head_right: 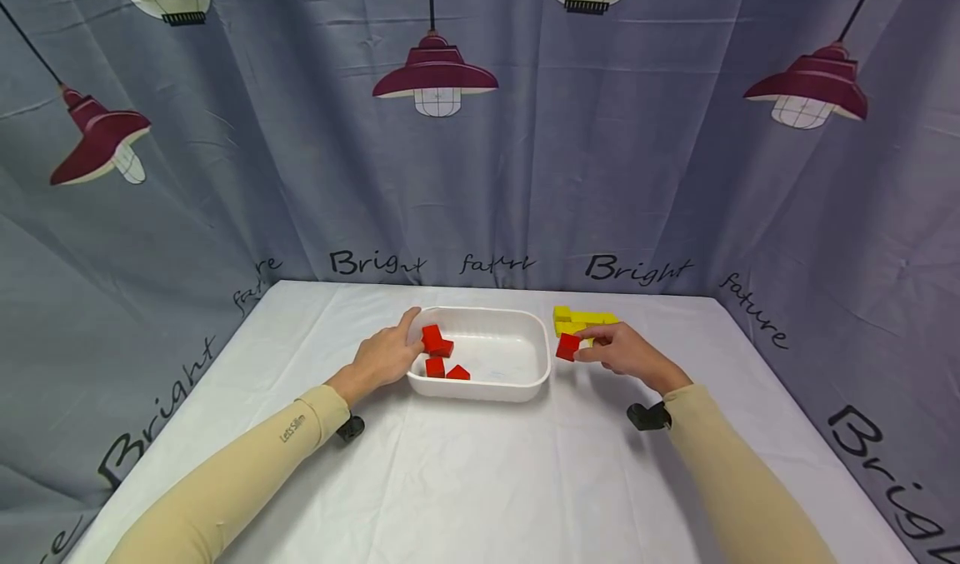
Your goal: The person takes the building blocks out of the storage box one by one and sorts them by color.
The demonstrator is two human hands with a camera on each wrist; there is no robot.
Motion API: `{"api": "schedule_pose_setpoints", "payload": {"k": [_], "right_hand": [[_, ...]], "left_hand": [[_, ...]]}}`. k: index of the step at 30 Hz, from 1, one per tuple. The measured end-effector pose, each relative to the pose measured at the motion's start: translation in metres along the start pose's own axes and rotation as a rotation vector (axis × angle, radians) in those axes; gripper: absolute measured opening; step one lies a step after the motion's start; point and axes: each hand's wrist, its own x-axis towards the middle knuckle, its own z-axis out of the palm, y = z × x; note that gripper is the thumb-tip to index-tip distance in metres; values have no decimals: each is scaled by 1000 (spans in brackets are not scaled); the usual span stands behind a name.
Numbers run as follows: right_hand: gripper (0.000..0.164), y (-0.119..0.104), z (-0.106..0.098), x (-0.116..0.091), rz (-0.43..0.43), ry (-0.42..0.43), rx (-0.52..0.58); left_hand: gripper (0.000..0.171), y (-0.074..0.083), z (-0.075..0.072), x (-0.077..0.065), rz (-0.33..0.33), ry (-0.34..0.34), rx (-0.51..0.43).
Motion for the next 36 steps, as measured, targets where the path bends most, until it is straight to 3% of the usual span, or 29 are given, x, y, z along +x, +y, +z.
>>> {"api": "schedule_pose_setpoints", "payload": {"k": [18,36], "right_hand": [[61,36,17,-2,68,-4,-56],[61,35,29,0,100,-22,-114]], "left_hand": [[67,-3,2,2,-2,-6,-5],[66,0,1,1,-9,-5,-12]]}}
